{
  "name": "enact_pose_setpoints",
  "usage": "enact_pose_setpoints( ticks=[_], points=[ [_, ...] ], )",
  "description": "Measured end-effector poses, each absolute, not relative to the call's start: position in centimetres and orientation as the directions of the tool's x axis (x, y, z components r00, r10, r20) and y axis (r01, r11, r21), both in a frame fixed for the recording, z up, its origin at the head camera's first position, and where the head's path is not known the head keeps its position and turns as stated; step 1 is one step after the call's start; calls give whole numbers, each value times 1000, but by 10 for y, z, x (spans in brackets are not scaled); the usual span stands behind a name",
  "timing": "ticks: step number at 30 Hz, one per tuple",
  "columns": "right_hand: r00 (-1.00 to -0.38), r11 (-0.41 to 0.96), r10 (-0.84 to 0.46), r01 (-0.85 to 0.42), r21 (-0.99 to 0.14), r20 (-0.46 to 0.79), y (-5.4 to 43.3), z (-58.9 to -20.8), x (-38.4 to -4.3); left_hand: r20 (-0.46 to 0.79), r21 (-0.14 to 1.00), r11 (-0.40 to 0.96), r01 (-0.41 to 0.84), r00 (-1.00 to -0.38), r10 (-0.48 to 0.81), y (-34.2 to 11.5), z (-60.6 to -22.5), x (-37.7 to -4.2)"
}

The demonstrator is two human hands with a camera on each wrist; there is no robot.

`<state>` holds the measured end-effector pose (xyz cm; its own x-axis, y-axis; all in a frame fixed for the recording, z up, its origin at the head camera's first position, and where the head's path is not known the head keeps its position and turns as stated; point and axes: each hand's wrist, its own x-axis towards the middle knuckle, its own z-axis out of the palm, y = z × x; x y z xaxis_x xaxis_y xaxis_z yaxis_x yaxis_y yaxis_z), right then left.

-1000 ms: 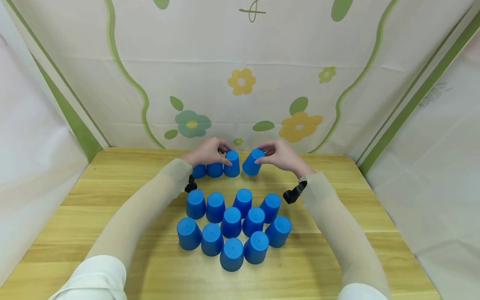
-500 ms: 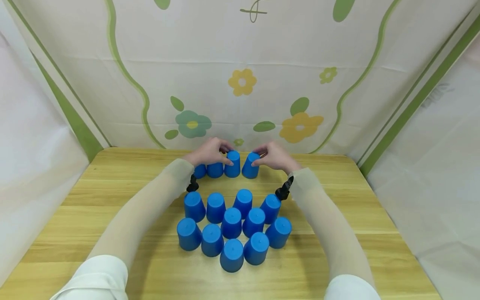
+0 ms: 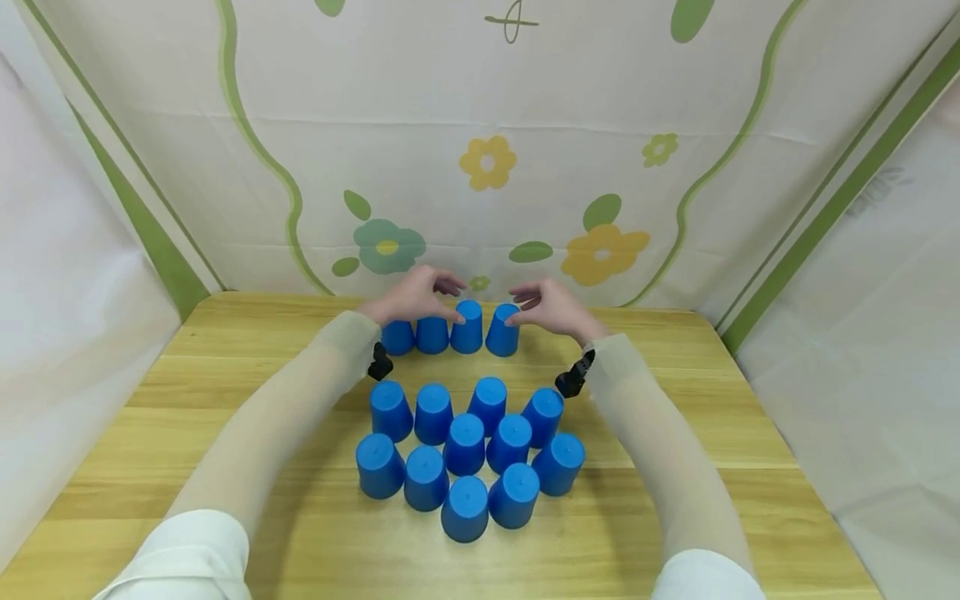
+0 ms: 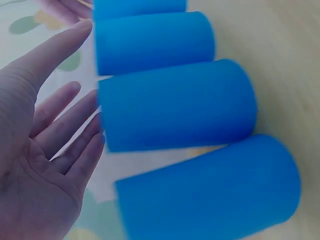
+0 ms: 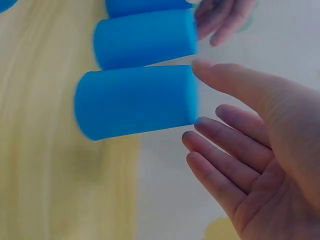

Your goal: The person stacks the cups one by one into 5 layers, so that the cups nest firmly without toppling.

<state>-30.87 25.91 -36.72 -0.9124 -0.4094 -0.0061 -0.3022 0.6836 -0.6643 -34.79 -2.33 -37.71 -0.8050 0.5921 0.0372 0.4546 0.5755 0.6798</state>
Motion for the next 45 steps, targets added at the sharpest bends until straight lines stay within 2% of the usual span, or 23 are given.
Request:
enact_pose_setpoints(
  ticks=[9,17,21,26,32,38,45],
  points=[
    [-923,647,-376,-328,-689,86,272,-322,-279,159,719,504,478,-820,550,-64,-344,-326],
    [-914,652,-396,-345,-675,85,292,-321,-242,216,781,402,477,-811,543,-103,-349,-289],
    [-913,654,-402,-335,-678,63,299,-328,-223,227,802,376,464,-819,526,-118,-363,-266],
    [-901,630,-431,-337,-699,46,309,-349,-201,156,817,410,406,-840,520,-131,-392,-240],
    [-892,594,-453,-299,-747,-3,314,-385,-179,105,844,390,369,-826,554,-139,-419,-216],
    [-902,541,-429,-224,-811,-37,311,-410,-166,92,862,358,358,-806,584,-140,-432,-202],
    [-934,506,-356,-195,-840,3,306,-426,-157,96,875,340,344,-813,575,-137,-436,-198]
  ],
)
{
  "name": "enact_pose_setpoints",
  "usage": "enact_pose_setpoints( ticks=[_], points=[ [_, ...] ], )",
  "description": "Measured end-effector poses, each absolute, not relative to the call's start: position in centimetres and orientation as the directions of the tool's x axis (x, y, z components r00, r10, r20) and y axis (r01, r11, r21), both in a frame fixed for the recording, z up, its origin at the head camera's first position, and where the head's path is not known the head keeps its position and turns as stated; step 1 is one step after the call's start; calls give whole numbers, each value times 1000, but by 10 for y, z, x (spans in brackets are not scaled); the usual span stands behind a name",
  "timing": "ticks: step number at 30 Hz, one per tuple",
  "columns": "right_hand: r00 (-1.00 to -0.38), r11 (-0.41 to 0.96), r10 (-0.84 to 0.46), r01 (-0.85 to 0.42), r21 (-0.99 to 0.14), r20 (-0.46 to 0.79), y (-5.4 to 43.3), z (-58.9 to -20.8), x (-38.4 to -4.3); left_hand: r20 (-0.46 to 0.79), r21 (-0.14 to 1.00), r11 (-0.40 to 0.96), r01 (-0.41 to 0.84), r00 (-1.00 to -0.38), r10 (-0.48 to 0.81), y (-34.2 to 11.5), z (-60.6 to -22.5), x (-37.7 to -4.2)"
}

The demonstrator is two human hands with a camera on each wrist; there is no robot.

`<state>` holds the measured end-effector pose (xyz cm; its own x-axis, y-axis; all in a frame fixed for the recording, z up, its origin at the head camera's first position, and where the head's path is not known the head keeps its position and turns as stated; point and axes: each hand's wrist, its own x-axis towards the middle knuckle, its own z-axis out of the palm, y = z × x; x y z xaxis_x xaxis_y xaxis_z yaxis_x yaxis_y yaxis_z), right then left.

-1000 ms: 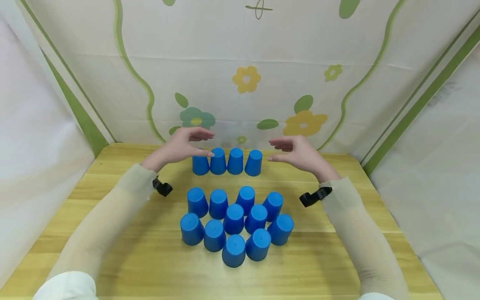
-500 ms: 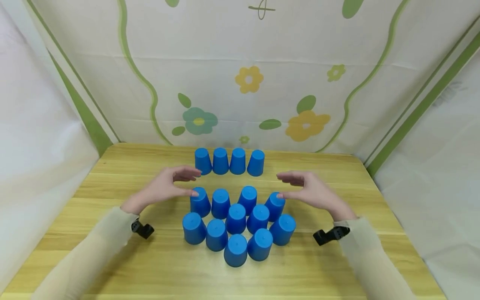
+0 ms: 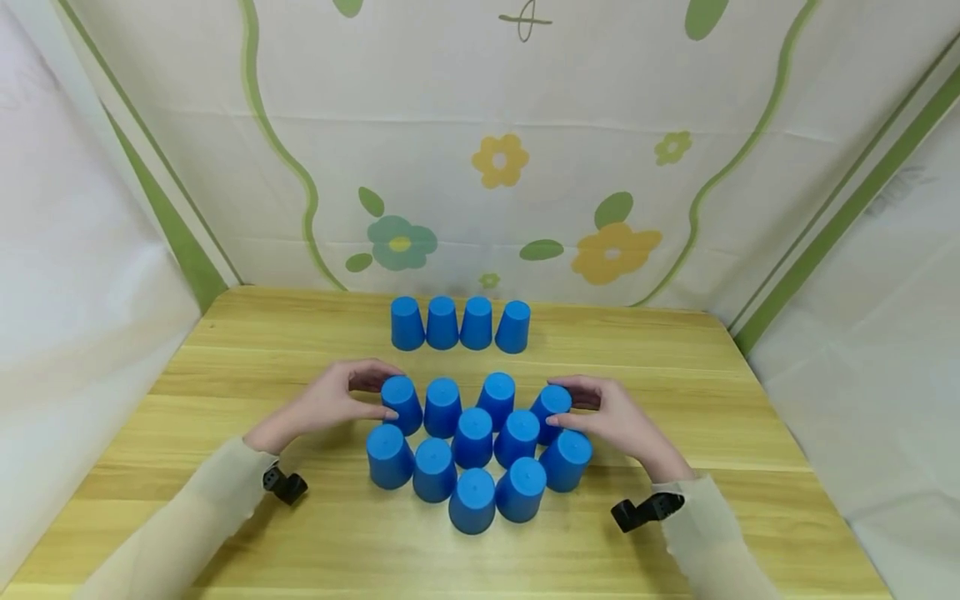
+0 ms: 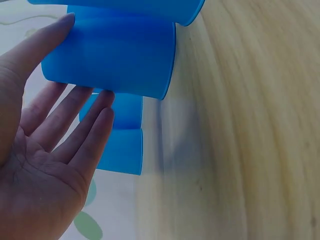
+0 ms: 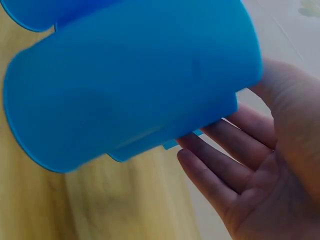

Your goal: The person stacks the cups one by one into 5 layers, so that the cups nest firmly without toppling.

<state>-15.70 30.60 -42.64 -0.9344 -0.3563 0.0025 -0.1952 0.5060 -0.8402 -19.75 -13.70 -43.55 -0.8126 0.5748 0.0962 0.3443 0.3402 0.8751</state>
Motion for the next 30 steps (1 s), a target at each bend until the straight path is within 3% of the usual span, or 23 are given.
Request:
enact_pose_setpoints(
  ticks=[17,30],
  points=[
    [-971,464,-239,-137,-875,25,289,-431,-139,61,878,367,307,-833,550,-134,-437,-197],
    [-985,470,-157,-141,-872,74,319,-436,-177,55,894,345,286,-835,548,-134,-438,-196]
  ],
)
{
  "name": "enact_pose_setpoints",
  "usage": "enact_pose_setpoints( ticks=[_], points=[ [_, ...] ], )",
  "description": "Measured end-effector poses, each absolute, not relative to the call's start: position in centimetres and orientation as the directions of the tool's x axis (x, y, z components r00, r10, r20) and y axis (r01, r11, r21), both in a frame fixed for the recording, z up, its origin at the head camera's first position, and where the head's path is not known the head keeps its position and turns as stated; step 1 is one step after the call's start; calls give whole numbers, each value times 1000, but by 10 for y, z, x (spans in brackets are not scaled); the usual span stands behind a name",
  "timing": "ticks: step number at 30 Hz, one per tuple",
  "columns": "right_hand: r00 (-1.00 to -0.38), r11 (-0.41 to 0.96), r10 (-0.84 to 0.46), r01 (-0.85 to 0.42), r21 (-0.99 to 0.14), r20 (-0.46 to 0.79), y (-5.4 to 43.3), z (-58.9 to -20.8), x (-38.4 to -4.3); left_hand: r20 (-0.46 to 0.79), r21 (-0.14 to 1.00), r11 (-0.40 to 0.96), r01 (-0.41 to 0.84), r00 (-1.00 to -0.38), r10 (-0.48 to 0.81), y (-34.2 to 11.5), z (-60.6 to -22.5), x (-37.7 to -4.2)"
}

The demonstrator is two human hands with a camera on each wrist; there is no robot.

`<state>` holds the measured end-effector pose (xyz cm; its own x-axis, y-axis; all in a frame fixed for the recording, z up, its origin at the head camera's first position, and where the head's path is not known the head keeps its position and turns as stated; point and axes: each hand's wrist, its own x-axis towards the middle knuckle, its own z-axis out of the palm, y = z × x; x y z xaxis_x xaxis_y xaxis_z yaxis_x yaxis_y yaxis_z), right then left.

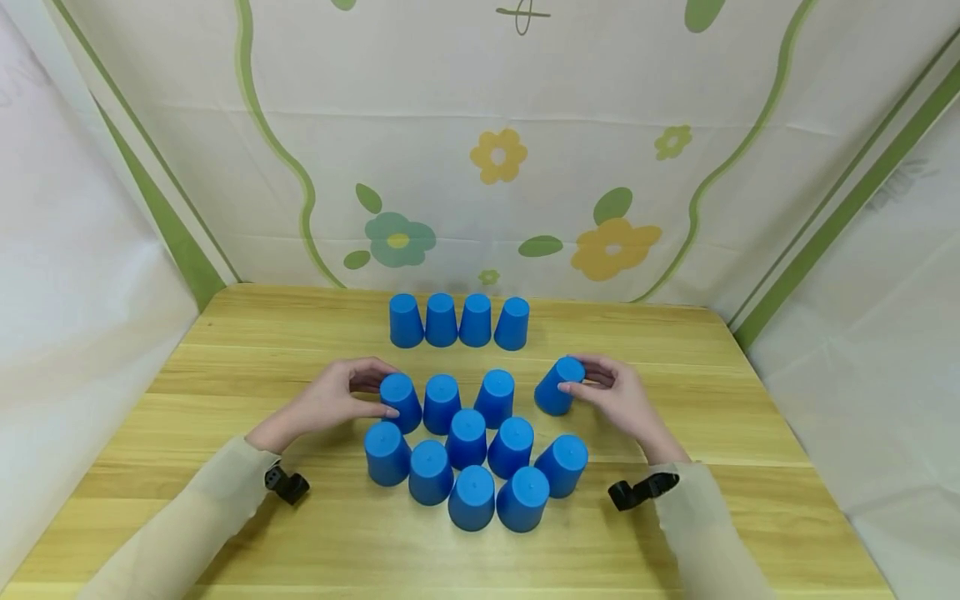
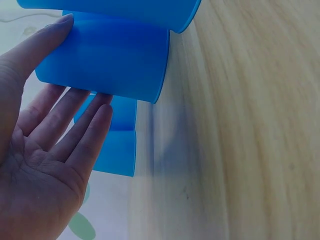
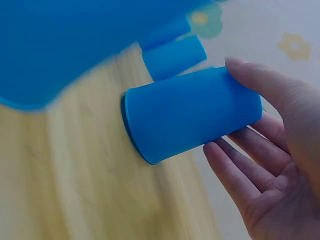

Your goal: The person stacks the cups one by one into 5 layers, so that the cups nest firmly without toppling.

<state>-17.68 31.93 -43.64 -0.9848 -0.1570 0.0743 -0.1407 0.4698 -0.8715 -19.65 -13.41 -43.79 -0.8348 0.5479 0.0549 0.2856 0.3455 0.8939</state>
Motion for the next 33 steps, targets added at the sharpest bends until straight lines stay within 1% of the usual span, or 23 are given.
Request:
enact_pose_setpoints(
  ticks=[8,13,17,21,27,33],
  points=[
    [-992,526,-104,-111,-843,66,330,-427,-217,59,895,340,290,-831,553,-134,-441,-197],
    [-994,542,-103,-81,-836,30,327,-418,-240,64,888,350,299,-832,551,-135,-441,-197],
    [-994,551,-100,-96,-829,49,327,-422,-258,56,882,366,298,-837,545,-135,-440,-197],
    [-993,552,-100,-111,-826,67,322,-421,-270,58,884,362,296,-837,544,-134,-440,-196],
    [-991,548,-129,-97,-831,31,316,-421,-279,56,891,352,287,-839,542,-134,-441,-197],
    [-987,529,-158,-102,-842,20,312,-424,-284,47,892,359,275,-846,531,-134,-441,-196]
  ],
)
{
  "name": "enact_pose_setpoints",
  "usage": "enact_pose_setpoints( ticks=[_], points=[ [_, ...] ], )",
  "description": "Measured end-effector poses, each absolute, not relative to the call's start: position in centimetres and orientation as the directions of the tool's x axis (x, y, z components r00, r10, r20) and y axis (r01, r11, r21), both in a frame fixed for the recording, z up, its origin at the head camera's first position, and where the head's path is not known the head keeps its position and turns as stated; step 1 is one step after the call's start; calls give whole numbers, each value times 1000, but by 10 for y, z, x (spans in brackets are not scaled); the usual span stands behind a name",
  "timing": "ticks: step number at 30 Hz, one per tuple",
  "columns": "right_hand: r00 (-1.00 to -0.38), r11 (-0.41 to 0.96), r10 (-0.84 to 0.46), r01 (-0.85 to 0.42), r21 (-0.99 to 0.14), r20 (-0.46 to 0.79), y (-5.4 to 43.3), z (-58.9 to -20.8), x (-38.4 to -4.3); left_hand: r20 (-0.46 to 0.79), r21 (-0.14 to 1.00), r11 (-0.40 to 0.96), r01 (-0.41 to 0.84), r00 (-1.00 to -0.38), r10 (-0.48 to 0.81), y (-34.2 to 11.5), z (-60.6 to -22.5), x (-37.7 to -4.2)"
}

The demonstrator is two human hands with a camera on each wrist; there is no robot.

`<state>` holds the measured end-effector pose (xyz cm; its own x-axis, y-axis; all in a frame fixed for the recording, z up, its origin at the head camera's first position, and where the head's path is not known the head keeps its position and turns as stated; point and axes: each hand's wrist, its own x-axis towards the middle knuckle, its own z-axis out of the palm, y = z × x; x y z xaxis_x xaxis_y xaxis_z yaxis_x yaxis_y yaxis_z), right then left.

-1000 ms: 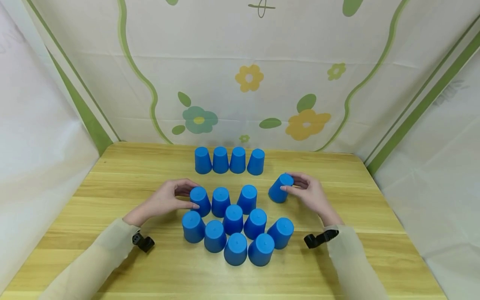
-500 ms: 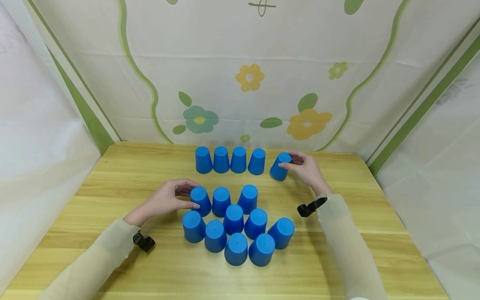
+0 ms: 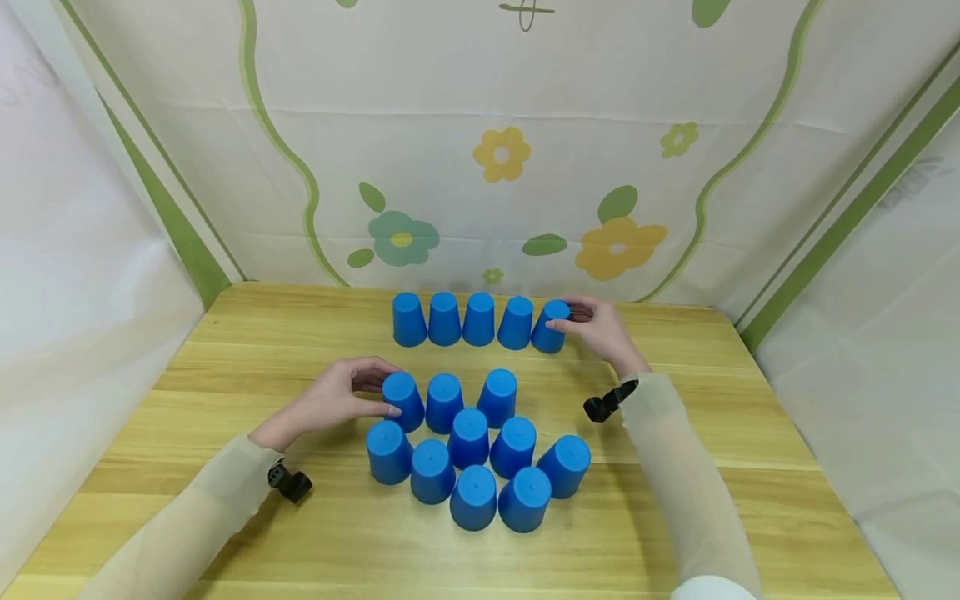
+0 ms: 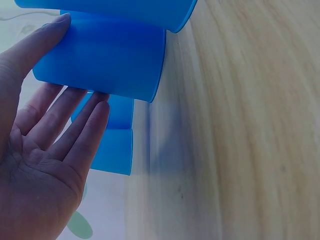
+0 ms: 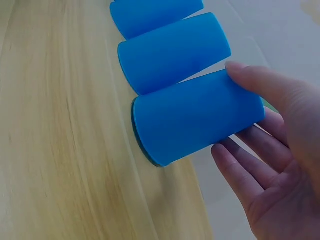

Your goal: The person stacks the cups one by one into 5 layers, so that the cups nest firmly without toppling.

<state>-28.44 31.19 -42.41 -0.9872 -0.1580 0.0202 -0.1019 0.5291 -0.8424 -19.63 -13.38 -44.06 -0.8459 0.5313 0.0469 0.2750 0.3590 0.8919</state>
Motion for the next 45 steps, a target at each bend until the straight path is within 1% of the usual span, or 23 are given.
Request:
enact_pose_setpoints(
  ticks=[10,15,20,26,30,32,39,45],
  points=[
    [-985,538,-167,-125,-833,40,315,-431,-290,53,890,357,283,-843,535,-132,-436,-196],
    [-986,543,-167,-111,-832,22,316,-433,-288,59,895,347,279,-847,528,-134,-436,-197],
    [-985,543,-175,-102,-834,6,316,-434,-286,110,897,327,298,-866,487,-139,-426,-203],
    [-983,542,-183,-99,-834,-2,318,-436,-285,210,879,320,354,-889,406,-144,-395,-221],
    [-983,531,-186,-96,-842,-5,319,-436,-284,298,859,307,410,-887,352,-144,-376,-236],
    [-982,523,-188,-94,-847,-7,319,-434,-284,323,857,293,423,-885,335,-142,-369,-243],
    [-977,516,-212,-118,-848,7,319,-418,-271,297,861,322,392,-904,306,-128,-351,-269],
    [-973,528,-230,-152,-836,32,324,-406,-256,286,855,344,388,-906,312,-119,-349,-287]
  ],
)
